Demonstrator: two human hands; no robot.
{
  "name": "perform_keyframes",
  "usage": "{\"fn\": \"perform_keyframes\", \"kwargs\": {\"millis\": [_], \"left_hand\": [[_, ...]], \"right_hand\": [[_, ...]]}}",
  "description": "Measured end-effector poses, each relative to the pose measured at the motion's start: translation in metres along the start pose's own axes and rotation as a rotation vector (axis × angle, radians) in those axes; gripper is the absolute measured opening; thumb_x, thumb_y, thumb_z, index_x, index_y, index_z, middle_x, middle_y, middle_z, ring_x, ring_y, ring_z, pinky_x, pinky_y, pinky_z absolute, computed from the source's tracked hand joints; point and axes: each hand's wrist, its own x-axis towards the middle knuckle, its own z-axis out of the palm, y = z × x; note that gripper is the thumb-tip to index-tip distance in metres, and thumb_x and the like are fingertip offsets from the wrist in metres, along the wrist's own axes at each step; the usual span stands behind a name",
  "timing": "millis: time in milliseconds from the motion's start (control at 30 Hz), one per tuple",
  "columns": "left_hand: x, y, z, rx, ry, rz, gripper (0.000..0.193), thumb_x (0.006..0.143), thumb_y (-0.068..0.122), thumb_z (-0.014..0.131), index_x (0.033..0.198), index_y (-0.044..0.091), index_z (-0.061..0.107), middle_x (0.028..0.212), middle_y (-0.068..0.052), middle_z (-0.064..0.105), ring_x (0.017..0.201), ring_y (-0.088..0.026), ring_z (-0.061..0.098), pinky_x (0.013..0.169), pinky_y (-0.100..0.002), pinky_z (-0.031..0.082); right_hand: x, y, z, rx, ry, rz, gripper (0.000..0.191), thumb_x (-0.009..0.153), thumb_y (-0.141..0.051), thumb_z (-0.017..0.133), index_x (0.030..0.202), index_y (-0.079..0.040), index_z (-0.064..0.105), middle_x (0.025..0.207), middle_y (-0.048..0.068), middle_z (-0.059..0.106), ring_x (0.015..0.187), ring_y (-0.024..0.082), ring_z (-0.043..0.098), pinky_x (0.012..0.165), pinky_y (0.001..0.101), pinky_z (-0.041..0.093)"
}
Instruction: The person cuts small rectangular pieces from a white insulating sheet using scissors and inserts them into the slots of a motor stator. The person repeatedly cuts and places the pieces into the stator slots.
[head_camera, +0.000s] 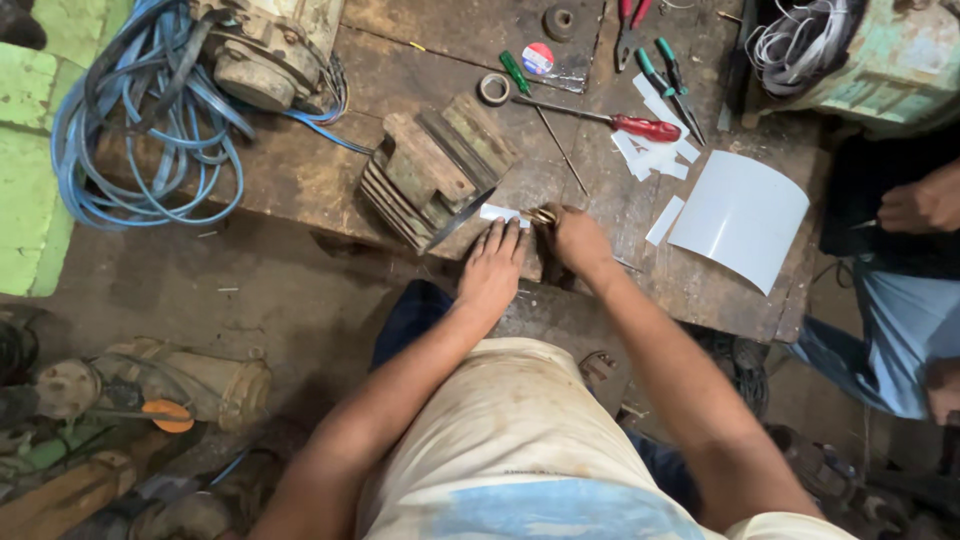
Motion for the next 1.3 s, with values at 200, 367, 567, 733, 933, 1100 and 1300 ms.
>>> {"fn": "perform_keyframes", "kwargs": {"millis": [200, 367, 567, 733, 933, 1100, 1300], "left_hand": [[0.007, -0.005, 0.007, -0.118, -0.125, -0.038, 0.03, 0.094, 0.02, 0.056, 0.121, 0.012, 0.068, 0.138, -0.015, 0.056, 0.136, -0.034, 0.049, 0.111, -0.045, 0.043], [0.021, 0.001, -0.004, -0.043, -0.087, -0.012, 0.03, 0.09, 0.019, 0.059, 0.116, 0.011, 0.069, 0.133, -0.014, 0.058, 0.128, -0.033, 0.052, 0.101, -0.043, 0.048], [0.036, -0.003, -0.011, -0.047, -0.068, 0.047, 0.036, 0.086, 0.016, 0.059, 0.121, 0.013, 0.068, 0.129, -0.01, 0.059, 0.114, -0.028, 0.055, 0.084, -0.036, 0.052], [0.035, 0.003, -0.006, -0.023, 0.015, 0.007, 0.04, 0.091, 0.018, 0.058, 0.129, 0.006, 0.065, 0.126, -0.007, 0.059, 0.115, -0.024, 0.055, 0.092, -0.035, 0.051], [0.038, 0.006, -0.007, -0.081, 0.027, -0.133, 0.038, 0.09, 0.016, 0.057, 0.126, 0.012, 0.068, 0.119, -0.009, 0.058, 0.114, -0.029, 0.055, 0.094, -0.043, 0.049], [0.048, 0.004, -0.007, -0.155, 0.101, -0.17, 0.031, 0.089, 0.015, 0.058, 0.116, 0.015, 0.071, 0.126, -0.012, 0.057, 0.118, -0.032, 0.054, 0.092, -0.046, 0.05], [0.068, -0.002, -0.014, -0.069, -0.026, 0.003, 0.03, 0.087, 0.012, 0.059, 0.116, 0.016, 0.067, 0.13, -0.007, 0.058, 0.116, -0.029, 0.057, 0.082, -0.039, 0.056]], "right_hand": [[-0.012, -0.004, 0.006, -0.165, 0.036, -0.04, 0.03, 0.091, -0.012, 0.057, 0.12, -0.009, 0.065, 0.114, 0.023, 0.068, 0.098, 0.045, 0.069, 0.083, 0.0527, 0.055], [0.018, 0.0, 0.0, -0.216, 0.079, 0.001, 0.028, 0.097, -0.015, 0.054, 0.122, -0.007, 0.063, 0.112, 0.023, 0.07, 0.099, 0.045, 0.069, 0.083, 0.0529, 0.055], [0.031, 0.01, -0.021, 0.055, 0.092, 0.139, 0.044, 0.098, -0.042, 0.06, 0.124, -0.006, 0.065, 0.098, 0.03, 0.07, 0.092, 0.049, 0.065, 0.081, 0.056, 0.05], [0.019, 0.0, -0.021, -0.04, 0.061, 0.113, 0.04, 0.098, -0.042, 0.062, 0.119, -0.008, 0.067, 0.102, 0.026, 0.071, 0.094, 0.047, 0.067, 0.084, 0.053, 0.053], [0.017, -0.011, -0.026, -0.11, 0.039, -0.031, 0.03, 0.099, -0.02, 0.055, 0.126, -0.012, 0.066, 0.113, 0.023, 0.07, 0.098, 0.045, 0.068, 0.084, 0.0535, 0.054], [0.032, -0.014, -0.027, -0.195, 0.009, -0.05, 0.03, 0.097, -0.017, 0.057, 0.126, -0.014, 0.065, 0.114, 0.022, 0.069, 0.1, 0.043, 0.069, 0.085, 0.0527, 0.054], [0.036, 0.0, -0.022, 0.058, 0.287, 0.117, 0.036, 0.1, -0.028, 0.066, 0.13, -0.009, 0.059, 0.107, 0.026, 0.068, 0.099, 0.047, 0.065, 0.087, 0.053, 0.051]]}}
